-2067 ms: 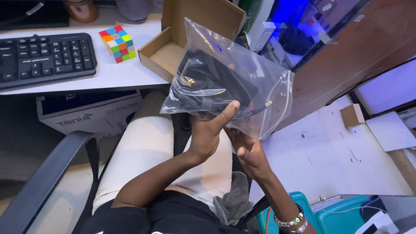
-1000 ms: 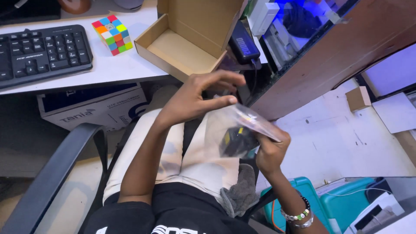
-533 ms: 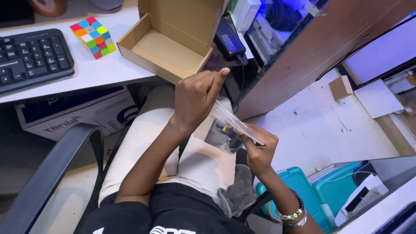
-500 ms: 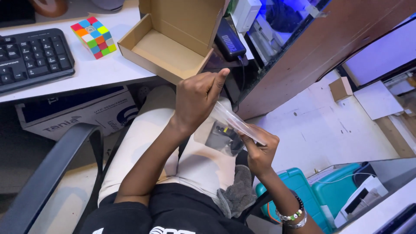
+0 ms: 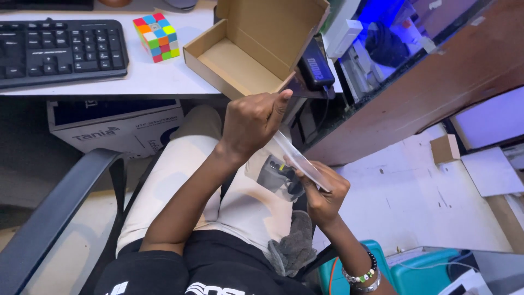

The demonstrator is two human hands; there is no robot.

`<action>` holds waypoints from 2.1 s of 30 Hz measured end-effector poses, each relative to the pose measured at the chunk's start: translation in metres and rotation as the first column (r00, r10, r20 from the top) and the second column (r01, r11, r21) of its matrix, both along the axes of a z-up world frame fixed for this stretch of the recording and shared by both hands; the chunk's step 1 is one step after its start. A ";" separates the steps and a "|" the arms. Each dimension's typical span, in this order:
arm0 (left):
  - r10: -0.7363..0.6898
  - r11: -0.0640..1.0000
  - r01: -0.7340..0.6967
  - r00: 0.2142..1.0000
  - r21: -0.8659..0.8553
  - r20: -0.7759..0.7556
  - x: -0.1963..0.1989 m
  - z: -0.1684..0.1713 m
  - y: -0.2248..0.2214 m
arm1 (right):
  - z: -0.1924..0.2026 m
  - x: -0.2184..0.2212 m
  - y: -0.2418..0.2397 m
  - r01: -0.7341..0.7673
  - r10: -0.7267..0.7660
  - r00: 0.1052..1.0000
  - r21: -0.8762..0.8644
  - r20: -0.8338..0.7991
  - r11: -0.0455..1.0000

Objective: Unwrapping a laptop power adapter, untangling its cable, and placing it into a plastic bag for storage or shipping.

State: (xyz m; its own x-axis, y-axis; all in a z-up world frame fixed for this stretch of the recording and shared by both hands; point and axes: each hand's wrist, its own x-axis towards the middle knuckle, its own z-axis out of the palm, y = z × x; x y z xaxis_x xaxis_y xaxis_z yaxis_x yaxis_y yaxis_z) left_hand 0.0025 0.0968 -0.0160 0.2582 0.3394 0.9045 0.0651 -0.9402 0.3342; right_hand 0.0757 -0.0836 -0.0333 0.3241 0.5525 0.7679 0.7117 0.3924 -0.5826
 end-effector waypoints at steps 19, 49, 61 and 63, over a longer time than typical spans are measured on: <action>0.046 0.992 -0.035 0.995 0.122 -0.085 -0.006 -0.025 0.029 | -0.007 0.009 0.018 -0.122 0.123 0.989 -0.013 0.077 0.992; -0.095 0.967 0.122 0.987 0.223 -0.131 0.015 -0.003 -0.006 | -0.010 -0.003 -0.027 0.113 -0.109 0.992 -0.066 0.070 0.991; -0.014 0.997 0.022 0.993 0.072 -0.115 -0.006 0.012 -0.010 | -0.003 0.005 0.006 -0.003 0.008 0.996 -0.054 0.087 0.999; 0.102 0.977 -0.082 0.990 0.195 -0.095 -0.004 0.008 -0.008 | -0.004 0.004 0.011 -0.042 0.046 0.995 -0.046 0.083 0.998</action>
